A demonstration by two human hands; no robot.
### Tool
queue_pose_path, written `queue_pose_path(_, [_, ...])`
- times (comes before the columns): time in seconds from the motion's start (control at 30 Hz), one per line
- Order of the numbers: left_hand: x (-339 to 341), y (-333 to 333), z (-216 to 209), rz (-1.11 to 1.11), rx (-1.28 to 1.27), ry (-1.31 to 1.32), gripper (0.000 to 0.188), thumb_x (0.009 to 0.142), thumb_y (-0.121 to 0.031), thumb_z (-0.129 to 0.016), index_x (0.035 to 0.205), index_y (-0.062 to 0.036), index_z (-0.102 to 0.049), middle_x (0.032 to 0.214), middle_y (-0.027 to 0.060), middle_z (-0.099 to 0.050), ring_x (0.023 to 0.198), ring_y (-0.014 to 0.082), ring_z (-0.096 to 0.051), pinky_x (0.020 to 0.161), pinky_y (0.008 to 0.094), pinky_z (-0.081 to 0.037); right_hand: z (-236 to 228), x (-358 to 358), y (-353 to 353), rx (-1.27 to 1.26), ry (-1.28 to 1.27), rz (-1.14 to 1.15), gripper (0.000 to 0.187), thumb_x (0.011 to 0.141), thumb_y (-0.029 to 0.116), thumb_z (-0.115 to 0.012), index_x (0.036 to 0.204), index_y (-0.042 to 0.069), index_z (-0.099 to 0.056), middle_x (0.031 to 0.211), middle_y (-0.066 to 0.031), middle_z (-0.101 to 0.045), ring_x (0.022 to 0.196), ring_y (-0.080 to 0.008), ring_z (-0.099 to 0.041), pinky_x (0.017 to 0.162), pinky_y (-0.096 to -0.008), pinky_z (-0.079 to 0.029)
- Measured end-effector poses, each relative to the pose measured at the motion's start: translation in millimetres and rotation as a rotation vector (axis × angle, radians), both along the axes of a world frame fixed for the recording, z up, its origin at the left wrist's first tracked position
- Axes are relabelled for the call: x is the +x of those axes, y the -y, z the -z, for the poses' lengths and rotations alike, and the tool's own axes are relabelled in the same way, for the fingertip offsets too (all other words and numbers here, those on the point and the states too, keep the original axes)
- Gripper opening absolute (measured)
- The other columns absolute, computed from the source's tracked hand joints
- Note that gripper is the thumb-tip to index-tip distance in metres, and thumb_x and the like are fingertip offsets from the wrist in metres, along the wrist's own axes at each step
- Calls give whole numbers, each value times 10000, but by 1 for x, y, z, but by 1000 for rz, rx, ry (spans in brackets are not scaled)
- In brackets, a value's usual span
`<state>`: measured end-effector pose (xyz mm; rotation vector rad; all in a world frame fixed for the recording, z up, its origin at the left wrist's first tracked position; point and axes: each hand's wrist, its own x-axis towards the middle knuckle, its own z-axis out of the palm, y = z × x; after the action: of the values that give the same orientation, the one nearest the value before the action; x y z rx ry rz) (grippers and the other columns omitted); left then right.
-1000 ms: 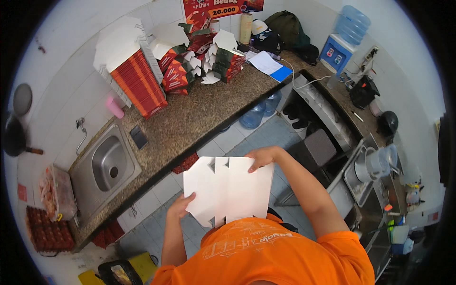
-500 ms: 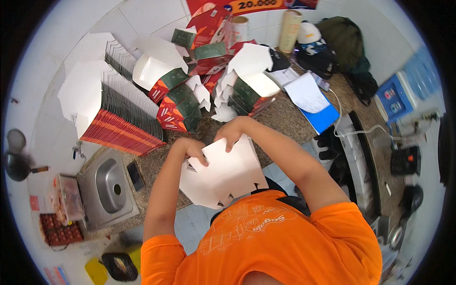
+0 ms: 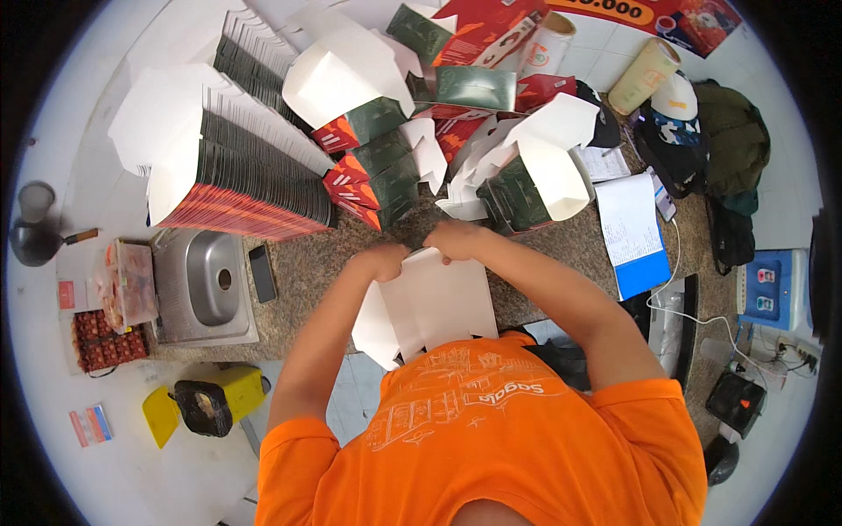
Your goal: The person walks through a small shop, picks up a stack of flat-packed cardboard boxes, and assembles them by folding and inserting colored inserts. The person handles multiple boxes one at a time, folding flaps and inserting green and red pieces into the white boxes.
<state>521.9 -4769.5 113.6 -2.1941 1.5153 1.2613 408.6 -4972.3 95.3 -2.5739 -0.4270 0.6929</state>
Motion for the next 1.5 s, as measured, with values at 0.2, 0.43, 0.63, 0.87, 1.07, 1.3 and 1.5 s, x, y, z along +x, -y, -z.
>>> queue_pose_path(0.2, [-61, -37, -8, -308, -273, 154, 480, 878, -181, -684, 1329, -25, -635, 1137, 308, -700, 1129, 418, -688, 959, 548, -536, -1, -72, -37, -133, 323, 227, 416, 920, 167, -627, 1336, 151, -612, 1024, -159, -730, 1049, -393, -716, 883, -603, -552])
queue_pose_path(0.43, [-120, -70, -3, -416, -688, 224, 1045, 773, -704, -742, 1458, 39, -478, 1369, 273, -517, 1258, 448, -490, 1125, 550, -339, -9, -108, -64, -181, 378, 198, 750, 939, 511, -646, 1549, 122, -447, 1365, -203, -563, 1304, -391, -507, 1085, -635, -347])
queue_pose_path(0.63, [-129, -70, 22, -336, -785, 393, 1150, 761, -795, -696, 1483, 65, -449, 1423, 252, -473, 1315, 441, -417, 1153, 567, -283, 16, -120, -65, -176, 451, 142, 1017, 867, 709, -643, 1644, 146, -308, 1512, -251, -445, 1418, -428, -394, 1149, -667, -241])
queue_pose_path(0.87, [-92, -55, -21, -516, -505, 234, 595, 906, -444, -743, 1333, -51, -610, 1138, 253, -713, 1098, 409, -685, 968, 503, -525, -24, -69, -17, 253, -12, 301, 670, 966, 428, -667, 1549, 156, -479, 1445, -212, -603, 1330, -386, -571, 1105, -523, -418])
queue_pose_path(1.07, [-82, -67, 1, -539, -816, 343, 431, 889, -215, -765, 1265, -44, -642, 1079, 214, -724, 1060, 379, -685, 998, 505, -489, -27, -83, -25, -186, 428, 310, 545, 957, 241, -680, 1473, 126, -547, 1418, -163, -594, 1358, -377, -520, 1088, -642, -378])
queue_pose_path(1.3, [-98, -57, 11, -566, -773, 498, 487, 859, -205, -788, 1289, -52, -618, 1211, 182, -670, 1164, 373, -627, 1078, 515, -428, -5, -73, -41, -167, 541, 373, 415, 934, 213, -693, 1338, 124, -652, 1242, -136, -593, 1284, -319, -513, 1098, -628, -340])
queue_pose_path(1.5, [-108, -59, 2, -371, -900, 692, 449, 850, -217, -798, 1225, -61, -604, 1284, 201, -647, 1219, 382, -602, 1086, 545, -415, 4, -88, -40, -237, 834, 262, 236, 915, 191, -696, 1138, 116, -714, 1138, -116, -616, 1179, -302, -586, 1068, -589, -371])
